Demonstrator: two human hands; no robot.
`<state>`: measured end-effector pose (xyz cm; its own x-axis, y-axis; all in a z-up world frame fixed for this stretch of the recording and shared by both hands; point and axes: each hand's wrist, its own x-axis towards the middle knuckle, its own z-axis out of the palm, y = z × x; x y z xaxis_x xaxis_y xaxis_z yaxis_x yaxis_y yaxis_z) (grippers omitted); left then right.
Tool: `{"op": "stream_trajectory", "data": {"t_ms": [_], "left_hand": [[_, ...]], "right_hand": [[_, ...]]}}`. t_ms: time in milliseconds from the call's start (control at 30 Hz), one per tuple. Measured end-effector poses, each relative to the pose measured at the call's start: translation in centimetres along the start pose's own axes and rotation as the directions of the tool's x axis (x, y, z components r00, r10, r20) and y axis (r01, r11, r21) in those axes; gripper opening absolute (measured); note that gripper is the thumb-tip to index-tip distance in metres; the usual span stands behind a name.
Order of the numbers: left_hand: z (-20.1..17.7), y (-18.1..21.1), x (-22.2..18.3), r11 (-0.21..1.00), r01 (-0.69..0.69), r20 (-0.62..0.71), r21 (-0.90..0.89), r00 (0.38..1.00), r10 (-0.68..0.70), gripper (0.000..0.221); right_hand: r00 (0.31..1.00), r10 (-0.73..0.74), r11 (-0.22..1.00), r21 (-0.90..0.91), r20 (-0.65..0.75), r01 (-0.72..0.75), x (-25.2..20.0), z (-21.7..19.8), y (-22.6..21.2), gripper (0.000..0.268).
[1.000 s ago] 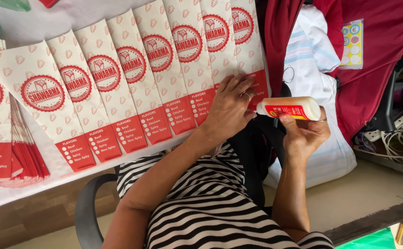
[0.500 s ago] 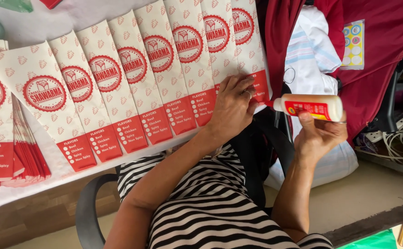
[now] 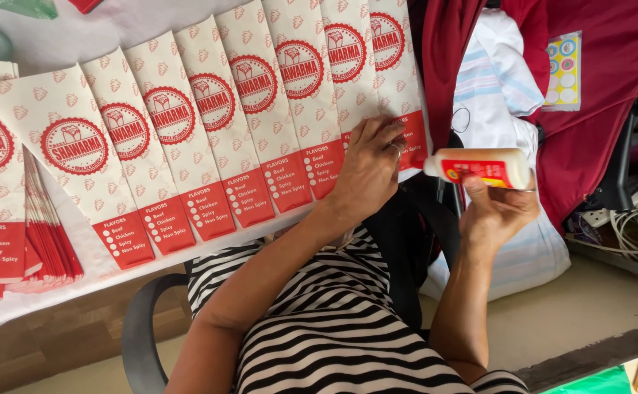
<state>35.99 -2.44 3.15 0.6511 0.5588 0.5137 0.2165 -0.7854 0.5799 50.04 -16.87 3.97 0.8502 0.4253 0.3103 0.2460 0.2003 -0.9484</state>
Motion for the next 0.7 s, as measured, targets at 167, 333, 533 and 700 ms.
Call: {"op": "stream_trajectory", "data": {"t_ms": [167,333,533,700], "left_hand": [[1.2,-0.6,-0.4,1.000,-0.002,-0.017,0.012,1.000,0.003,0.013],[0.3,-0.1,-0.2,1.000,-0.004,-0.018,-0.027,1.000,0.003,0.021],[-3.4,0.1,-0.3,1.000,0.024,-0.029,0.014,0.999,-0.023,0.024],[-6.7,-1.5,-1.5,0.994,-0.068,0.131,0.090,0.990,0.056,0.017]], "right_hand": [[0.998,-0.021,0.998,0.052,0.057,0.018,-0.8,-1.5,4.1,0.046],[0.997,-0.045,0.999,0.020,-0.063,0.046,1.1,-1.3,1.0,0.039],[0.995,0.079,0.983,0.170,-0.055,-0.069,0.8,-2.7,0.4,0.033],[1.000,0.016,0.982,0.187,-0.023,-0.011,0.0,-0.8,0.4,0.045]]}}
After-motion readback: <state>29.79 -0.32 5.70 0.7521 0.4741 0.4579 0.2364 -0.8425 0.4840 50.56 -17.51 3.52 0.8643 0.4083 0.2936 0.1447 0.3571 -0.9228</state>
